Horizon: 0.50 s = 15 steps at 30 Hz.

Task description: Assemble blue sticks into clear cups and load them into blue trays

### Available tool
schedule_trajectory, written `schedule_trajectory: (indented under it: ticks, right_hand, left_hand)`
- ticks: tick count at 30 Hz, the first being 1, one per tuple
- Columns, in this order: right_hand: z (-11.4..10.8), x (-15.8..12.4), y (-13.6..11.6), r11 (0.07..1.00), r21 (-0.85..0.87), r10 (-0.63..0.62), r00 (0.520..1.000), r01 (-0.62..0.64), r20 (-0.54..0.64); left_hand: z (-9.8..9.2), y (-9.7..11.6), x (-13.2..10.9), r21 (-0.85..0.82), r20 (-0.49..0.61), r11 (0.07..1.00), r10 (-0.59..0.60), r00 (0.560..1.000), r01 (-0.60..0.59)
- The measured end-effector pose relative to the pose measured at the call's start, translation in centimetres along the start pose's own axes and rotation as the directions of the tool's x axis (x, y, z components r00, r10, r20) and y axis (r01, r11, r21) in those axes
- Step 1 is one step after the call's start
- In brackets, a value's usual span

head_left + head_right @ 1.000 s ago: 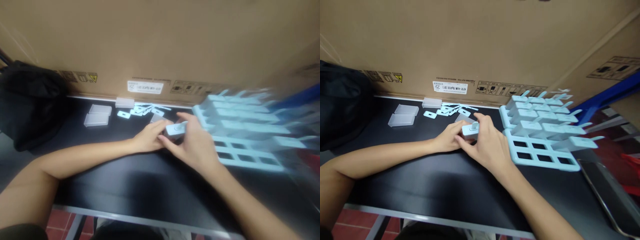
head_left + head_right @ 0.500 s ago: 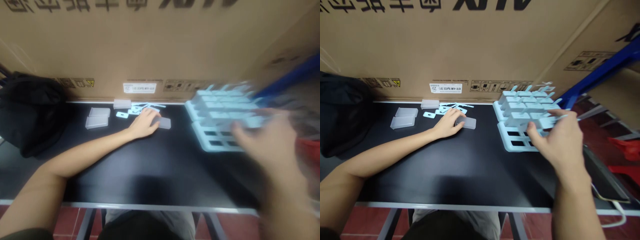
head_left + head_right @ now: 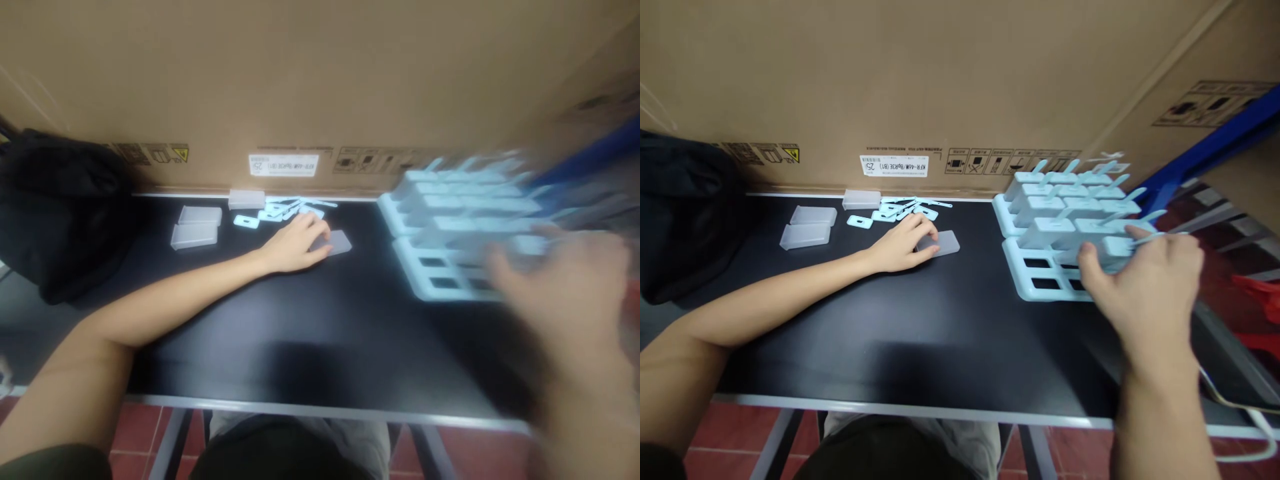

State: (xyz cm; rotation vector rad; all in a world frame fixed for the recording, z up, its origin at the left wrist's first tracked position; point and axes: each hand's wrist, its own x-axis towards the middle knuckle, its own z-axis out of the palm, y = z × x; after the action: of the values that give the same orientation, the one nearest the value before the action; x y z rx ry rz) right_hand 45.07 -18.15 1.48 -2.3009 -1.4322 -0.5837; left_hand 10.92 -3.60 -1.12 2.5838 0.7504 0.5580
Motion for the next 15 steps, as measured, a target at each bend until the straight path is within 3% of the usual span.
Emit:
schedule_trajectory:
  ticks: [8,15]
  right_hand:
    - [1.4,-0.7,1.5,0.994,0.097,0.073,0.985,-0.058,-0.155]
    - [0.5,-2.0,-0.1,0.986,0.160,0.064,0.991,-0.046,-0.114]
  left_hand:
    - [0.2,-0.1,-0.1,0.028,-0.005,0.999,0.018,1.000,-0.018]
    - [0.1,-0.2,-0.1,0.042,-0.003,0.999,0.020,1.000,-0.020]
